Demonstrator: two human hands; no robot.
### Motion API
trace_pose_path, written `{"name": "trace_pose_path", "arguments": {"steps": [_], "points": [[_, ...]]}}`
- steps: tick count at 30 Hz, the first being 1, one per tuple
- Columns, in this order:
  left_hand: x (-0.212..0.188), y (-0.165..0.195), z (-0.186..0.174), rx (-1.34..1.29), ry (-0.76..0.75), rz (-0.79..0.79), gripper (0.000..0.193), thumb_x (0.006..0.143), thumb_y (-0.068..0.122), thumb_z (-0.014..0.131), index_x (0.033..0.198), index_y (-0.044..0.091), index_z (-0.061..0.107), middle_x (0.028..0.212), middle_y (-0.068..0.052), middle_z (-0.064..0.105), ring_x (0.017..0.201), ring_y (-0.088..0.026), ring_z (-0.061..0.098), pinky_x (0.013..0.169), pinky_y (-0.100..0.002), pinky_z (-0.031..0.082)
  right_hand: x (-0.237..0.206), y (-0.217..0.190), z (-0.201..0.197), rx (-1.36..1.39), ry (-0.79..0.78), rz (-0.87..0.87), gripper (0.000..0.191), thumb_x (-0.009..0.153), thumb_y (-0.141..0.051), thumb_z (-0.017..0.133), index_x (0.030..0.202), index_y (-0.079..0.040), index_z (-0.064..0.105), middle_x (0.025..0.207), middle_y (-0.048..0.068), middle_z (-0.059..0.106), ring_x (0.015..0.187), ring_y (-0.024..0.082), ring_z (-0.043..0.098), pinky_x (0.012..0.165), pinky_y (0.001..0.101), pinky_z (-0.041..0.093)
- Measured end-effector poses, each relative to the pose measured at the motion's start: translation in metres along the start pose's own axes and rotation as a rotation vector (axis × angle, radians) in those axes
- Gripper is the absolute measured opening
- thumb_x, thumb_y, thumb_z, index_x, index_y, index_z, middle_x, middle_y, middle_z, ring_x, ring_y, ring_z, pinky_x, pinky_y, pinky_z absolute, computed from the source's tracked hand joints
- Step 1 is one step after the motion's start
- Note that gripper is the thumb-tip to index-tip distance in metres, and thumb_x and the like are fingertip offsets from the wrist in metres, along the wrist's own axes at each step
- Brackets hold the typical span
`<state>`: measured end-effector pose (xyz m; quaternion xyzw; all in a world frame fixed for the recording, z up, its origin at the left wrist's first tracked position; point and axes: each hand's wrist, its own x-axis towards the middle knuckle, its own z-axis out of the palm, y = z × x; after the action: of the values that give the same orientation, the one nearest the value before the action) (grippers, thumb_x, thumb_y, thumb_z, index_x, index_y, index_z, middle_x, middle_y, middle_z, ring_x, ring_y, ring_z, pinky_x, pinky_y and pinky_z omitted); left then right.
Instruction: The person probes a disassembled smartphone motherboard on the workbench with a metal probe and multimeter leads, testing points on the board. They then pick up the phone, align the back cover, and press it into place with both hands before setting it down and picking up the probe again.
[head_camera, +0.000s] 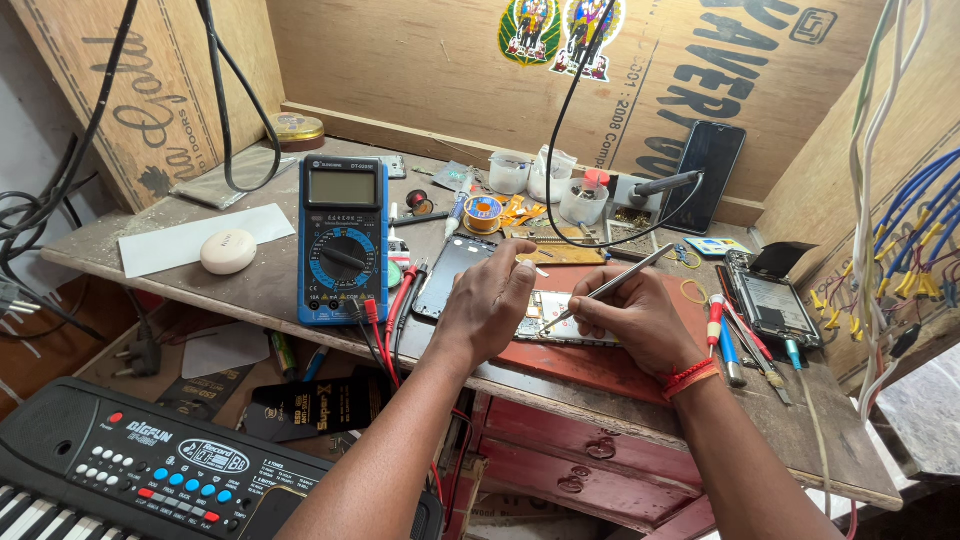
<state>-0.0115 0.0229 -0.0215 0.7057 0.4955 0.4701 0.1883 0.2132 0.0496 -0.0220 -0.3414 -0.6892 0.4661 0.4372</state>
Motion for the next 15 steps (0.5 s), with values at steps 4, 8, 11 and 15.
{"name": "trace_pose_path", "arguments": {"steps": [4,8,11,15], "points": [[-0.0001,-0.0002,0.0005,0.005,0.016,0.009,0.064,0.095,0.052,0.031,0.138,0.012,0.056,0.107,-0.019,0.074,0.115,-0.036,0.066,0.107,-0.049,0.037,-0.0008,-0.0002,-0.0009,-0.008,-0.010,0.010,0.011,0.089,-0.010,0.076,0.091,0.000,0.073,0.071,0.004,0.069,0.060,0.008,0.061,0.053,0.0235,0.049],[-0.0002,-0.0004,0.0000,0.004,0.012,0.018,0.065,0.095,0.053,0.031,0.138,0.012,0.055,0.107,-0.019,0.074,0.114,-0.037,0.066,0.106,-0.049,0.037,-0.0004,0.0000,-0.0010,-0.008,-0.013,0.003,0.011,0.089,-0.010,0.076,0.091,0.000,0.073,0.070,0.004,0.068,0.060,0.008,0.061,0.053,0.0234,0.049],[-0.0001,-0.0003,-0.0001,-0.002,0.011,0.017,0.065,0.094,0.053,0.031,0.138,0.012,0.055,0.107,-0.019,0.074,0.114,-0.037,0.066,0.106,-0.049,0.037,0.0003,0.0000,-0.0010,-0.014,-0.009,0.009,0.011,0.089,-0.010,0.076,0.091,0.000,0.073,0.070,0.004,0.068,0.060,0.008,0.061,0.053,0.0235,0.049],[0.0004,-0.0008,0.0001,0.007,0.002,0.002,0.065,0.094,0.053,0.031,0.138,0.012,0.056,0.106,-0.019,0.074,0.113,-0.037,0.066,0.106,-0.049,0.038,-0.0001,0.0009,-0.0018,0.002,-0.013,0.021,0.010,0.089,-0.009,0.075,0.091,0.000,0.071,0.071,0.003,0.068,0.061,0.008,0.062,0.053,0.0240,0.049]]}}
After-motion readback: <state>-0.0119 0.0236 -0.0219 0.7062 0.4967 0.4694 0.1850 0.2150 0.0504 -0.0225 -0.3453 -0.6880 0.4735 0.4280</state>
